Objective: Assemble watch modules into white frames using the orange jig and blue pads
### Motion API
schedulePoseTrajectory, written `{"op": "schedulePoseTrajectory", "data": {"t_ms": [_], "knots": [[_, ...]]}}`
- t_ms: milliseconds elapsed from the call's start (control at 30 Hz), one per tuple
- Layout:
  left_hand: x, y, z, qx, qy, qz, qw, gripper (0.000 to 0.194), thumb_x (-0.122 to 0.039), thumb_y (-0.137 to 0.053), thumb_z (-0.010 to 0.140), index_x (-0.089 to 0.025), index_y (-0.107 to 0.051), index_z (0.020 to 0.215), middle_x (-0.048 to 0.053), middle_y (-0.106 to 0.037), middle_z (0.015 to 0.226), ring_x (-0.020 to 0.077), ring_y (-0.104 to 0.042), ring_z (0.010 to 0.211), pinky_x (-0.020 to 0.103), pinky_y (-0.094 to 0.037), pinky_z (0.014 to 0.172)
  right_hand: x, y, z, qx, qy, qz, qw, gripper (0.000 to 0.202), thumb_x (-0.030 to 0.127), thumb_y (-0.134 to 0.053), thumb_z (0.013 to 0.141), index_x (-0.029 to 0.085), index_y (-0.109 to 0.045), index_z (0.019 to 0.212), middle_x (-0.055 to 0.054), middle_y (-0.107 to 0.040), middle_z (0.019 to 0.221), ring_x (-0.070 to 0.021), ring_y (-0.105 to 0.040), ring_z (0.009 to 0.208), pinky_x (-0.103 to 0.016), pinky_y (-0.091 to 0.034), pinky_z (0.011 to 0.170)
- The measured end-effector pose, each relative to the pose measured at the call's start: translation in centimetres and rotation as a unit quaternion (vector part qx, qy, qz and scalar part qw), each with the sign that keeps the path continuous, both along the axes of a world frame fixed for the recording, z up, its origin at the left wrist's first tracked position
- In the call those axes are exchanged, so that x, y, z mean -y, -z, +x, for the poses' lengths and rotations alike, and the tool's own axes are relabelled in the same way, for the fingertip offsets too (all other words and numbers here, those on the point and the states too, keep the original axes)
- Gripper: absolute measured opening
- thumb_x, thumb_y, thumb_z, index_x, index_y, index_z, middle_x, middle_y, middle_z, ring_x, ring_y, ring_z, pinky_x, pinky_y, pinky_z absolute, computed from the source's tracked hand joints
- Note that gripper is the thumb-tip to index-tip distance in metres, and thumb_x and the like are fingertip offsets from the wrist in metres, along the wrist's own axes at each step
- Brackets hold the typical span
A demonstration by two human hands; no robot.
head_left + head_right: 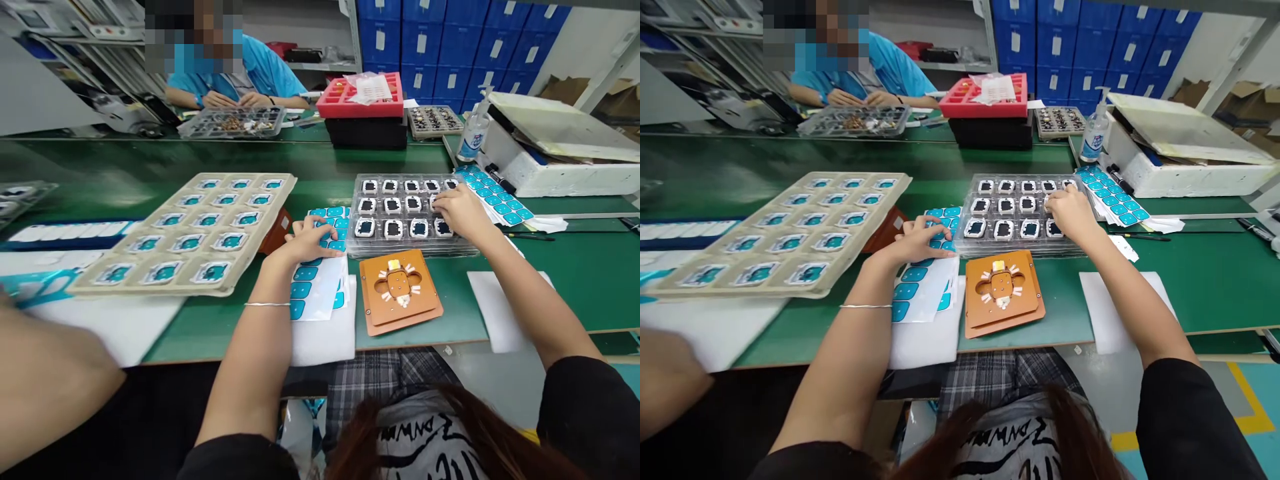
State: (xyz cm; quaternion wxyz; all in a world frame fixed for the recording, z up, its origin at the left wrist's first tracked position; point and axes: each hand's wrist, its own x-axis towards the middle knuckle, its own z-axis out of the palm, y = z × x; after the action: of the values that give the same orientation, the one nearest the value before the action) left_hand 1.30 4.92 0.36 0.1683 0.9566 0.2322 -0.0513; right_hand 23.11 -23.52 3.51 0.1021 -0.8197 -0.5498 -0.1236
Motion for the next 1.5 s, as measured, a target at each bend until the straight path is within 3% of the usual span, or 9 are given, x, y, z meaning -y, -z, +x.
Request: {"op": "schedulePoseTrajectory", "data": {"t_ms": [267,433,500,600,733,867,1167,1367,1500], "knots": [[0.2,-0.4,-0.5,0.032,0.039,0.012,0.999,0.028,-0.042,-0.072,0.070,-0.020,-0.056,0.079,0.014,-0.056,0.126,0.0426,-0.044,0.122,0.056,-0.037,0.093,-3.4,-1.0,-1.1,-0.005,-0.035,-0.047,0.998,0.031,0.026,-0.054,0.094,0.018,-0.066,0.121,-0.013,-0.072,0.109,-0.0322,-0.056,0.107,-0.045,-0.045,0.086],[1.8,-1.9,-2.5,0.133,0.047,0.029,0.990,0.032,-0.030,-0.059,0.084,-0.022,-0.054,0.115,0.007,-0.070,0.097,0.0264,-0.063,0.093,0.047,-0.041,0.090,-4.4,-0.9,-0.3,-0.096,-0.061,-0.013,0.993,0.025,0.020,-0.067,0.086,0.018,-0.070,0.111,-0.007,-0.075,0.090,-0.0259,-0.060,0.093,-0.040,-0.045,0.087],[3.4,-2.6,-3.2,0.275,0.086,0.041,0.957,0.030,-0.028,-0.058,0.087,-0.023,-0.057,0.117,0.005,-0.072,0.096,0.0227,-0.064,0.088,0.040,-0.044,0.083,-4.1,-1.3,-0.2,-0.134,-0.058,0.035,0.989,0.021,0.020,-0.073,0.081,0.019,-0.073,0.103,-0.005,-0.075,0.086,-0.0220,-0.062,0.083,-0.038,-0.046,0.083],[6.3,-3.0,-3.5,0.462,0.217,0.049,0.859,0.012,-0.022,-0.057,0.091,-0.027,-0.067,0.094,0.000,-0.075,0.092,0.0197,-0.063,0.092,0.038,-0.044,0.084,-2.7,-1.9,-1.8,-0.175,-0.068,0.136,0.973,0.012,0.023,-0.071,0.083,0.020,-0.076,0.093,-0.003,-0.074,0.085,-0.0172,-0.063,0.073,-0.032,-0.048,0.071],[9.7,-2.5,-3.3,0.438,0.403,0.035,0.803,0.018,-0.017,-0.057,0.091,-0.030,-0.068,0.098,-0.005,-0.078,0.096,0.0193,-0.061,0.101,0.041,-0.037,0.090,0.3,-1.8,-6.7,-0.283,-0.134,0.219,0.924,0.016,0.029,-0.066,0.088,0.020,-0.077,0.094,-0.003,-0.073,0.084,-0.0123,-0.063,0.063,-0.028,-0.051,0.059],[10.7,-2.3,-3.5,0.371,0.435,0.045,0.819,0.026,-0.014,-0.052,0.091,-0.026,-0.064,0.110,-0.004,-0.077,0.101,0.0217,-0.058,0.102,0.043,-0.031,0.091,2.9,-1.1,-10.4,-0.398,-0.155,0.202,0.882,0.017,0.026,-0.066,0.088,0.017,-0.075,0.100,-0.004,-0.074,0.086,-0.0112,-0.068,0.060,-0.025,-0.056,0.058],[10.6,-3.1,-3.9,0.326,0.455,0.056,0.827,0.028,-0.013,-0.045,0.090,-0.024,-0.068,0.100,-0.001,-0.075,0.108,0.0231,-0.055,0.100,0.041,-0.031,0.085,3.6,-0.6,-10.6,-0.238,-0.255,0.106,0.931,0.015,0.028,-0.066,0.091,0.016,-0.073,0.089,-0.001,-0.066,0.069,-0.0095,-0.057,0.058,-0.021,-0.043,0.052],[11.5,-2.7,-4.3,0.377,0.332,0.038,0.864,0.014,-0.025,-0.061,0.088,-0.023,-0.066,0.101,0.002,-0.074,0.095,0.0210,-0.053,0.089,0.038,-0.037,0.080,3.7,-0.7,-9.8,-0.229,-0.236,0.117,0.937,0.022,0.033,-0.070,0.087,0.018,-0.073,0.102,-0.011,-0.069,0.115,-0.0197,-0.066,0.097,-0.037,-0.053,0.084],[12.0,-2.2,-4.5,0.347,0.268,0.046,0.897,0.042,-0.053,-0.067,0.083,-0.021,-0.064,0.110,0.007,-0.070,0.103,0.0239,-0.052,0.093,0.040,-0.037,0.079,3.6,-0.4,-9.5,-0.193,-0.252,0.117,0.941,0.018,0.030,-0.071,0.086,0.022,-0.075,0.102,-0.008,-0.072,0.118,-0.0176,-0.065,0.085,-0.037,-0.053,0.078]]}}
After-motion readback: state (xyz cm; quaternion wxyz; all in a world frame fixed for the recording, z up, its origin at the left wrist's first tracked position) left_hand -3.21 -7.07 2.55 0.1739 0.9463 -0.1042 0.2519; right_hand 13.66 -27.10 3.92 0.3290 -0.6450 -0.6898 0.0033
